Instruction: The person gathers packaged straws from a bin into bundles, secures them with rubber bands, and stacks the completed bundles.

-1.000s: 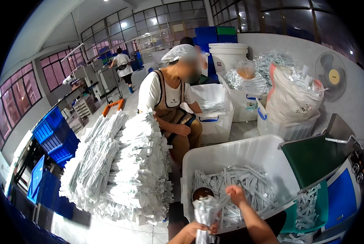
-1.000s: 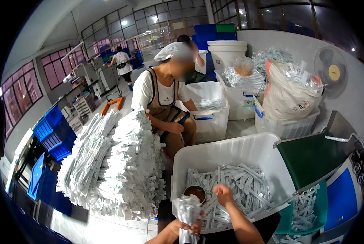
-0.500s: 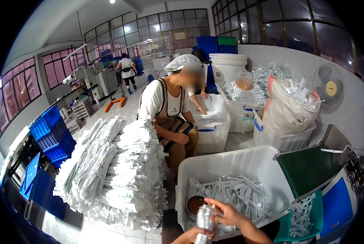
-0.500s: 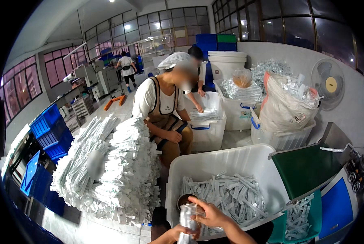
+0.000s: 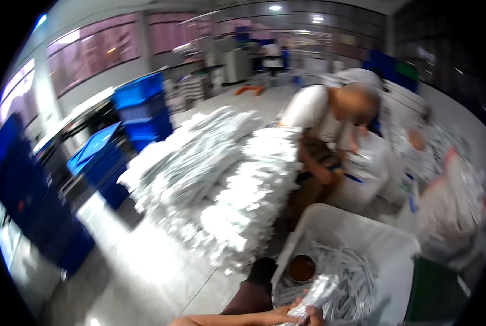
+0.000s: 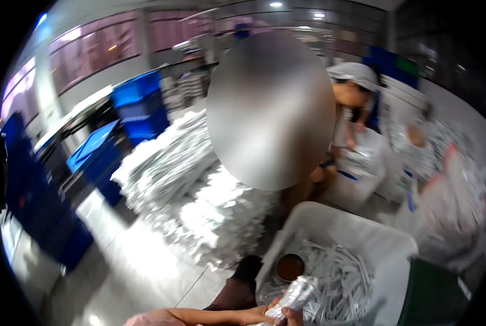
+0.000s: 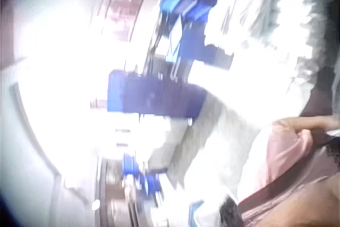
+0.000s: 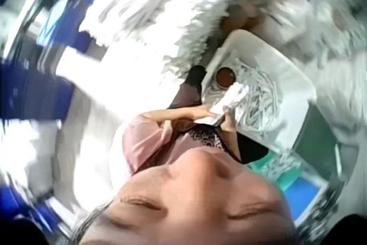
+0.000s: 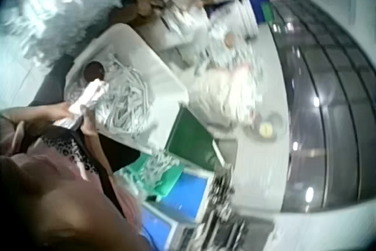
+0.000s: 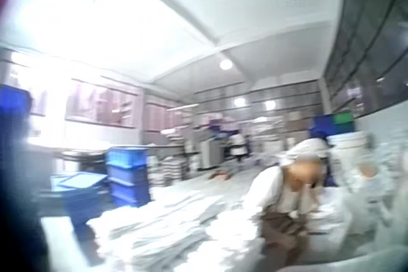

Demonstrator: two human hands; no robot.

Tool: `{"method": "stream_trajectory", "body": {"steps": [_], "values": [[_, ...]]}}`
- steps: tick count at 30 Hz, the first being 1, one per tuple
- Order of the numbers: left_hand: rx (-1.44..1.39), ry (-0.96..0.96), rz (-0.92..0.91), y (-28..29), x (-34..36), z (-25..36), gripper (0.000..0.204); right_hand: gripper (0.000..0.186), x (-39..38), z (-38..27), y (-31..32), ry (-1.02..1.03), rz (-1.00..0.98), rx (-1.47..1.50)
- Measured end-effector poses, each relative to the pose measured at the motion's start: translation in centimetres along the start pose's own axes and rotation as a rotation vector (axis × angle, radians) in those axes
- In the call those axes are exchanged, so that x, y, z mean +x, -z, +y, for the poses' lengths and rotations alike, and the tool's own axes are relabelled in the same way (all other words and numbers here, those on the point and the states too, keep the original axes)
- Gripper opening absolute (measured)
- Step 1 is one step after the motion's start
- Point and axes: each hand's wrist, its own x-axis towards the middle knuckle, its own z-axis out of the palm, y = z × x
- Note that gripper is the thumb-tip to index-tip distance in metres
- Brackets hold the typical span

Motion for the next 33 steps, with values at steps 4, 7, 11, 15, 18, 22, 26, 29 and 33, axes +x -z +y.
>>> {"method": "stream_trajectory", "body": {"steps": [4, 7, 11, 15, 18, 22, 26, 29, 33], "values": [[0.197, -0.157, 0.099, 0.3, -2.9, 2.0, 0.026, 0.024, 0.1, -2.1, -6.4, 0.035, 0.037, -0.141], [0.447, -0.164, 0.068, 1.9, -2.8, 9.2, 0.070, 0.073, 3.4, -7.2, -13.0, 0.232, -0.255, -0.084], [0.977, -0.134, 0.325, 2.5, -4.6, 24.2, 0.083, 0.068, 5.2, -10.4, -13.7, 0.486, -0.229, -0.230], [1.760, 0.145, 0.863, 5.5, -2.3, 32.6, 0.072, 0.031, 3.9, -9.7, -10.0, 0.131, -0.087, -0.397], [2.184, 0.266, 1.048, 13.9, -0.6, 30.1, 0.063, 0.026, 3.3, -7.6, -6.6, -0.012, -0.001, -0.441], [2.365, 0.300, 1.077, 15.7, 2.1, 26.6, 0.059, 0.021, 1.1, -6.1, -2.6, -0.114, 0.113, -0.483], [2.482, -0.044, 1.117, 16.9, 0.0, 25.7, 0.058, 0.020, 0.3, -5.5, 1.0, -0.095, 0.202, -0.526], [2.317, 0.310, 1.129, 15.8, 1.6, 26.3, 0.060, 0.020, 0.8, -4.9, 3.7, -0.101, 0.228, -0.511], [2.413, 0.316, 1.124, 14.9, 1.4, 26.3, 0.060, 0.020, -0.3, -4.3, 5.0, -0.085, 0.269, -0.449]]}}
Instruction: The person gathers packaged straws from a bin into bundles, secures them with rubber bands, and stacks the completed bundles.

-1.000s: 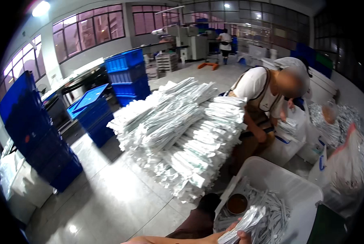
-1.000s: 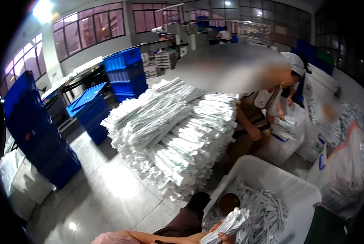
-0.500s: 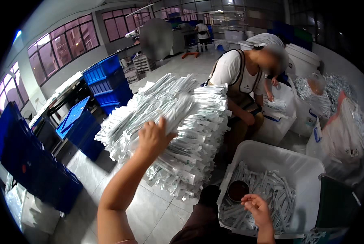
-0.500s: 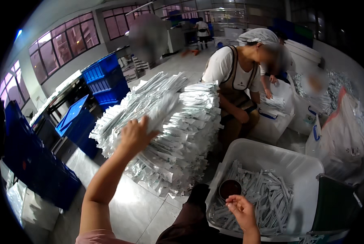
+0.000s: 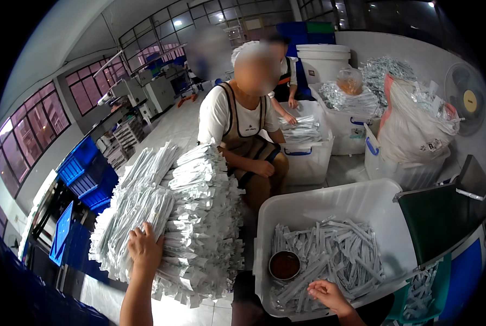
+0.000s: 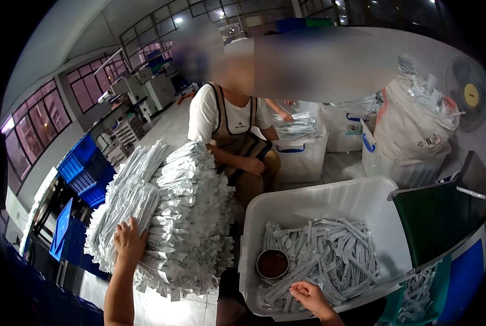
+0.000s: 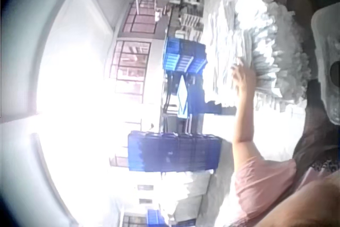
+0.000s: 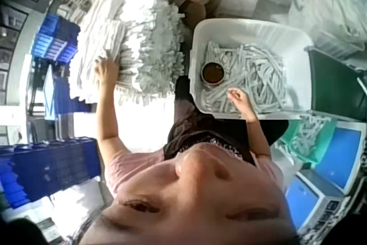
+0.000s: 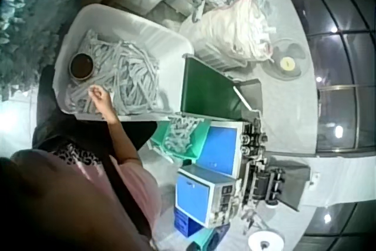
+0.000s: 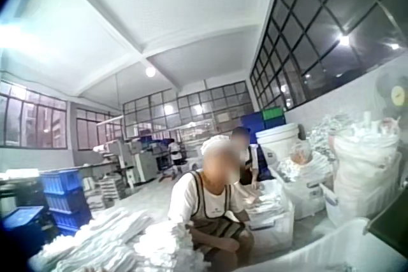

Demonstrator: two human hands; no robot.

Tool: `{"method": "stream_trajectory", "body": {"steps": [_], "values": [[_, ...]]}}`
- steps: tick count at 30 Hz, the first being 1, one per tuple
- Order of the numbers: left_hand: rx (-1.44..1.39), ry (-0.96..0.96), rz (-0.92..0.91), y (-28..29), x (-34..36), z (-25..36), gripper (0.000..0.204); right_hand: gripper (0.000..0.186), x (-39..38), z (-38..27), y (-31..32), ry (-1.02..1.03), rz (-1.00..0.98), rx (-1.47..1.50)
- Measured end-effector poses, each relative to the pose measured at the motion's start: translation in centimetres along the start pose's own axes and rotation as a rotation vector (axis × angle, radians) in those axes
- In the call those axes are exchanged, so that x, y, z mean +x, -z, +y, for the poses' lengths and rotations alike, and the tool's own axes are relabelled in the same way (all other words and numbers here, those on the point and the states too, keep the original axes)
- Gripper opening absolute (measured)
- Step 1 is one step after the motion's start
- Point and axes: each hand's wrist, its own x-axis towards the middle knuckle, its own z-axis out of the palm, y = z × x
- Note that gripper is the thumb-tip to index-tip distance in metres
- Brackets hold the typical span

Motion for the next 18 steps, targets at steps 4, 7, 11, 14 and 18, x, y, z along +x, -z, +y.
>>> {"method": "stream_trajectory", "body": {"steps": [4, 7, 11, 14, 18], "values": [[-0.002, 0.006, -0.031, 1.0, -0.7, -0.6, 0.058, 0.020, -0.7, 1.3, 0.0, 0.004, -0.007, 0.012], [-0.025, 0.024, -0.062, 1.7, -0.9, -0.5, 0.058, 0.022, -0.7, 2.6, 0.0, -0.025, -0.039, -0.020], [-0.210, -0.203, 0.395, 5.9, -3.4, 4.2, 0.055, 0.029, -0.6, 5.0, 1.3, -0.125, 0.026, -0.177], [-0.435, -0.541, 0.621, 7.5, -8.2, 6.6, 0.049, 0.020, 0.6, 6.7, 3.5, 0.068, 0.060, -0.251], [-0.932, -0.862, 0.213, 1.2, -14.5, 13.8, 0.037, 0.026, 4.1, 2.7, 6.6, -0.028, 0.096, -0.566]]}}
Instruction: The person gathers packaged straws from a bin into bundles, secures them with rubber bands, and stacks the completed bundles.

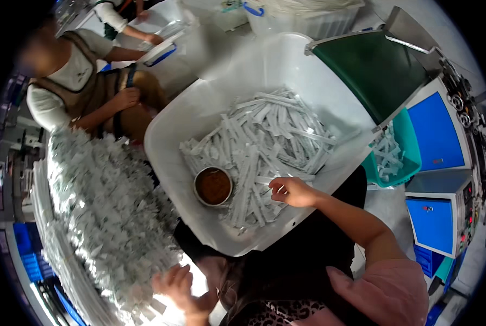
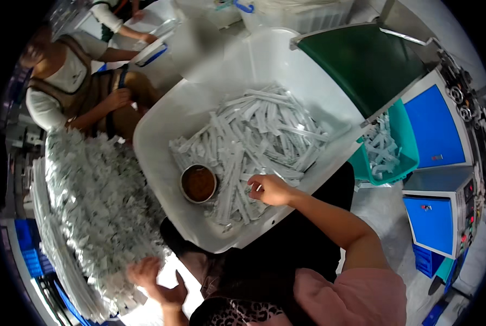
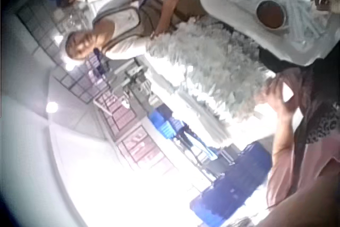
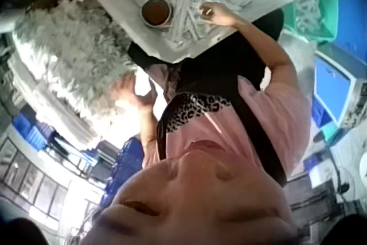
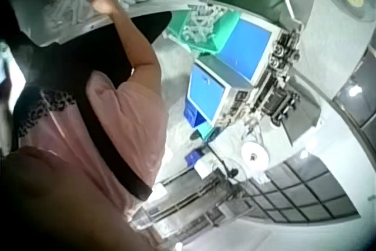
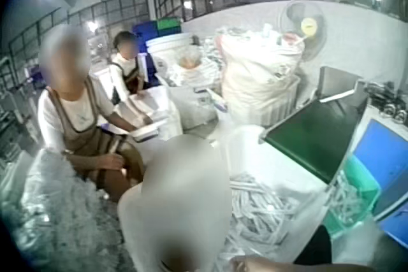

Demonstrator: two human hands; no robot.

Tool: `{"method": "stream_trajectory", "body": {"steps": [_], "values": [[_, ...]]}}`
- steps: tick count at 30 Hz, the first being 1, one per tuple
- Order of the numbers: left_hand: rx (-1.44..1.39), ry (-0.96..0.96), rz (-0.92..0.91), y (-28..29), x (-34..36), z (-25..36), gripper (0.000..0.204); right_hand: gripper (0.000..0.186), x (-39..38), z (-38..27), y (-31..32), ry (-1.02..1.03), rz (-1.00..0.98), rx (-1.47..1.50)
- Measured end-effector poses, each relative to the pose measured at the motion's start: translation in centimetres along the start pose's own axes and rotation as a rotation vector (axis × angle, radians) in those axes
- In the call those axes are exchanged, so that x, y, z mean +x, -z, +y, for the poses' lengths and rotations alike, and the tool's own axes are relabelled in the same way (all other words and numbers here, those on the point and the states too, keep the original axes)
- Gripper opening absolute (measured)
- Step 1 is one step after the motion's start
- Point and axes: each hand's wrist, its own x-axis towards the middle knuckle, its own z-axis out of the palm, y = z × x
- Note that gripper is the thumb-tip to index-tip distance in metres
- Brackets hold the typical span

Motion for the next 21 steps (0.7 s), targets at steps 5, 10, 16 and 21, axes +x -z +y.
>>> {"method": "stream_trajectory", "body": {"steps": [5, 10, 16, 21], "values": [[-0.349, 0.204, -0.259, -9.7, -4.3, 2.4, 0.033, 0.034, 2.3, 8.2, 5.1, -0.208, -0.069, -0.362], [-0.364, 0.292, -0.302, -14.0, -5.8, 2.1, 0.029, 0.025, 9.7, 17.7, 6.4, -0.332, 0.006, -0.658], [-0.277, 0.247, -0.418, -15.7, -5.3, 1.4, 0.024, 0.036, 17.2, 19.5, 7.0, -0.515, 0.677, -0.187], [-0.251, 0.251, -0.482, -17.1, -5.7, 1.5, 0.021, 0.046, 22.0, 21.9, 9.8, -0.668, 0.679, -0.422]]}}
